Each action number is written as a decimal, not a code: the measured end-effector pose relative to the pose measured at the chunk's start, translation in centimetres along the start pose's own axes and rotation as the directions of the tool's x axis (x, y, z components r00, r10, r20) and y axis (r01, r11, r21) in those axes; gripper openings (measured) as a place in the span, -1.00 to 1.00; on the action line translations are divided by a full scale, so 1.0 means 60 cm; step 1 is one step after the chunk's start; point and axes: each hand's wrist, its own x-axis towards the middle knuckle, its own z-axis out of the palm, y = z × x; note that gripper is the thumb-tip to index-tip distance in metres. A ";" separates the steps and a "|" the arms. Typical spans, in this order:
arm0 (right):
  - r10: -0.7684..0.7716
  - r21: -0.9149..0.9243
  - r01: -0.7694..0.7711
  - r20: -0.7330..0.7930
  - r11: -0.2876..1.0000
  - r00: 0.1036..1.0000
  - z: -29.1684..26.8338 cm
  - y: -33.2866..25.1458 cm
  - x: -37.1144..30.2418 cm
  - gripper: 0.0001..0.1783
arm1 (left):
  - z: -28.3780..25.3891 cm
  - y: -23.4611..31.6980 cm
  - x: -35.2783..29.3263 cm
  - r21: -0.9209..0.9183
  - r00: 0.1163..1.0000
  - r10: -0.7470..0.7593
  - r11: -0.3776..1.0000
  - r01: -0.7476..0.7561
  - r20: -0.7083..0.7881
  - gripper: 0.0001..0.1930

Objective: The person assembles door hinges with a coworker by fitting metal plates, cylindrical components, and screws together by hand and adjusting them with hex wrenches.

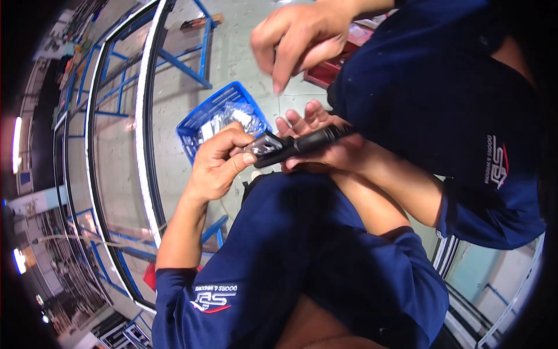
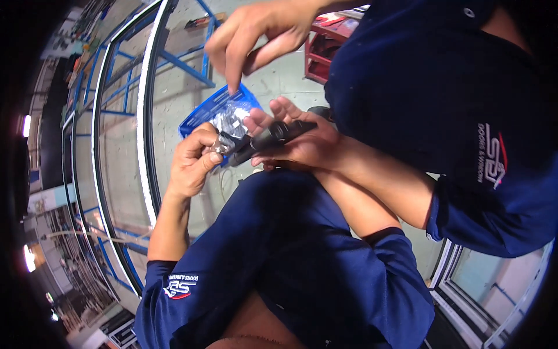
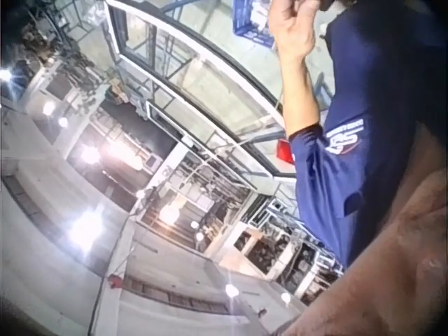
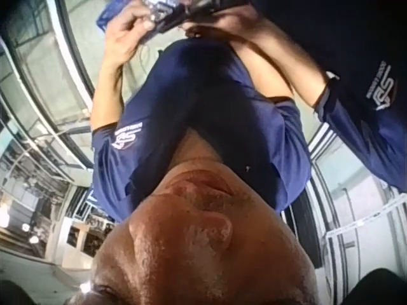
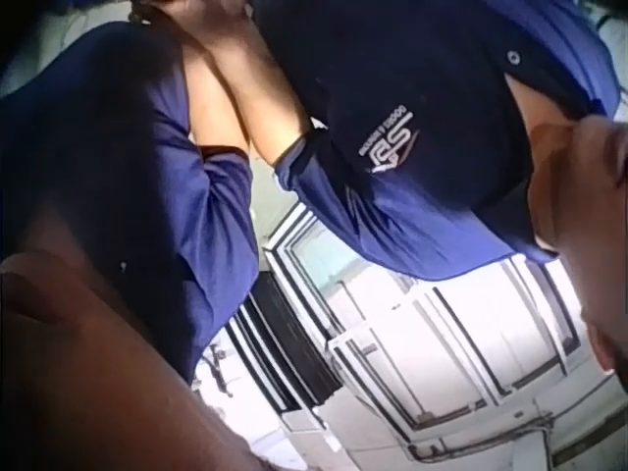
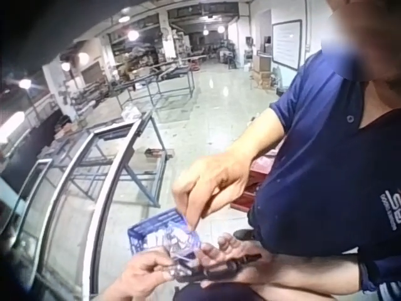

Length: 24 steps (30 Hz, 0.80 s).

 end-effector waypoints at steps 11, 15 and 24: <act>-0.356 0.449 -0.473 0.322 -0.758 0.877 0.029 -0.055 0.116 -0.30 | -0.079 0.151 0.016 0.350 0.884 0.103 0.893 -0.284 0.455 -0.72; -0.227 0.652 -0.390 0.324 -0.650 0.919 -0.013 -0.017 0.145 -0.28 | -0.091 0.172 0.030 0.453 0.818 0.036 0.818 -0.354 0.574 -0.74; -0.320 0.405 -0.357 0.159 -0.842 0.934 0.033 -0.029 0.189 -0.12 | -0.114 0.181 0.090 0.345 0.710 0.043 0.852 -0.394 0.703 -0.73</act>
